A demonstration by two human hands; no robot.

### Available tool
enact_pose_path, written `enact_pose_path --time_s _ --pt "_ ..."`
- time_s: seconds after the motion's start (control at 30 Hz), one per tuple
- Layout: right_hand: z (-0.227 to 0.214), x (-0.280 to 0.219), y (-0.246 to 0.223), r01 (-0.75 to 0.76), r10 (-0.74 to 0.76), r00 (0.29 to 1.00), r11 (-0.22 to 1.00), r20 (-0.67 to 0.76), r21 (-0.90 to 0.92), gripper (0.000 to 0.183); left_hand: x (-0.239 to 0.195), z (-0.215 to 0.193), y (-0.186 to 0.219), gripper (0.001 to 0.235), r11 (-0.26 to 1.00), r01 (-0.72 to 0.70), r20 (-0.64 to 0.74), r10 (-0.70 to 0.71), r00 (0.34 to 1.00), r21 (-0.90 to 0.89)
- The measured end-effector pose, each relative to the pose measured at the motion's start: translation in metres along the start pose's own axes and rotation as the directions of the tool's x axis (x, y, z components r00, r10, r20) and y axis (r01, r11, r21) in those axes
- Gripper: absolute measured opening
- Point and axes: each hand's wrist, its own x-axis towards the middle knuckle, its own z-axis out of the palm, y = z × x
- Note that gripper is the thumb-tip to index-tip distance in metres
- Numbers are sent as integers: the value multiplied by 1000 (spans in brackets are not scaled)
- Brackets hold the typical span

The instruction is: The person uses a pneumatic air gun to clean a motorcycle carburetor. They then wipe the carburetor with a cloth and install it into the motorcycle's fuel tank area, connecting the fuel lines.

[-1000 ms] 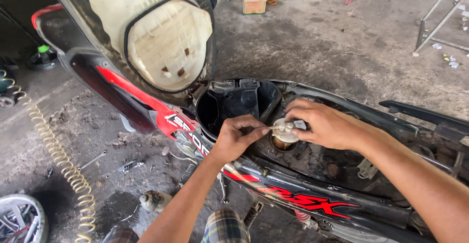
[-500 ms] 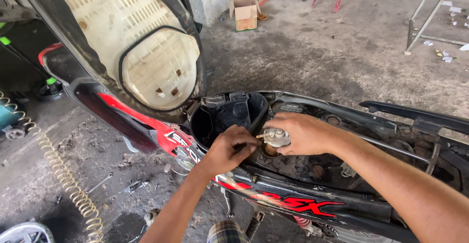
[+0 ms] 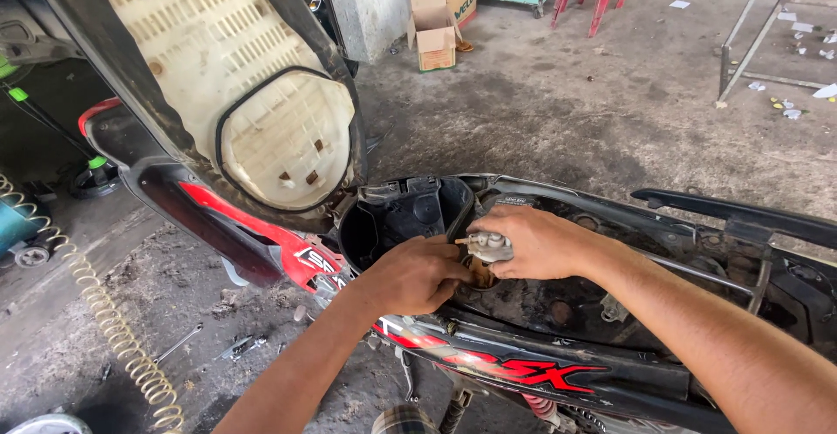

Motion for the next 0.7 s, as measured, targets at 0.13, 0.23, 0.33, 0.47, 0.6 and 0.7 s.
enact_pose_path --time_s 0.13,0.23,0.33,0.47,0.6,0.7 --pt "1 1 1 6 -6 1000 1000 2 -14 67 7 1 -3 12 999 13 79 -16 997 49" --pt "2 1 2 -3 3 1000 1000 -1 -5 64 13 -5 -1 12 1000 19 156 -21 988 16" --pt "1 3 6 3 -3 1000 1000 -11 -16 62 17 -12 0 14 996 75 240 -62 969 -46" --pt "1 3 5 15 -15 1000 1000 -15 -23 60 17 -8 -7 20 976 182 319 -136 938 -120" --pt "1 2 4 26 -27 999 999 -21 -37 54 19 -4 -11 22 963 226 357 -162 920 -146" --pt "1 1 4 34 -36 999 998 -38 -51 54 23 -9 -8 22 969 221 390 -163 906 -109"
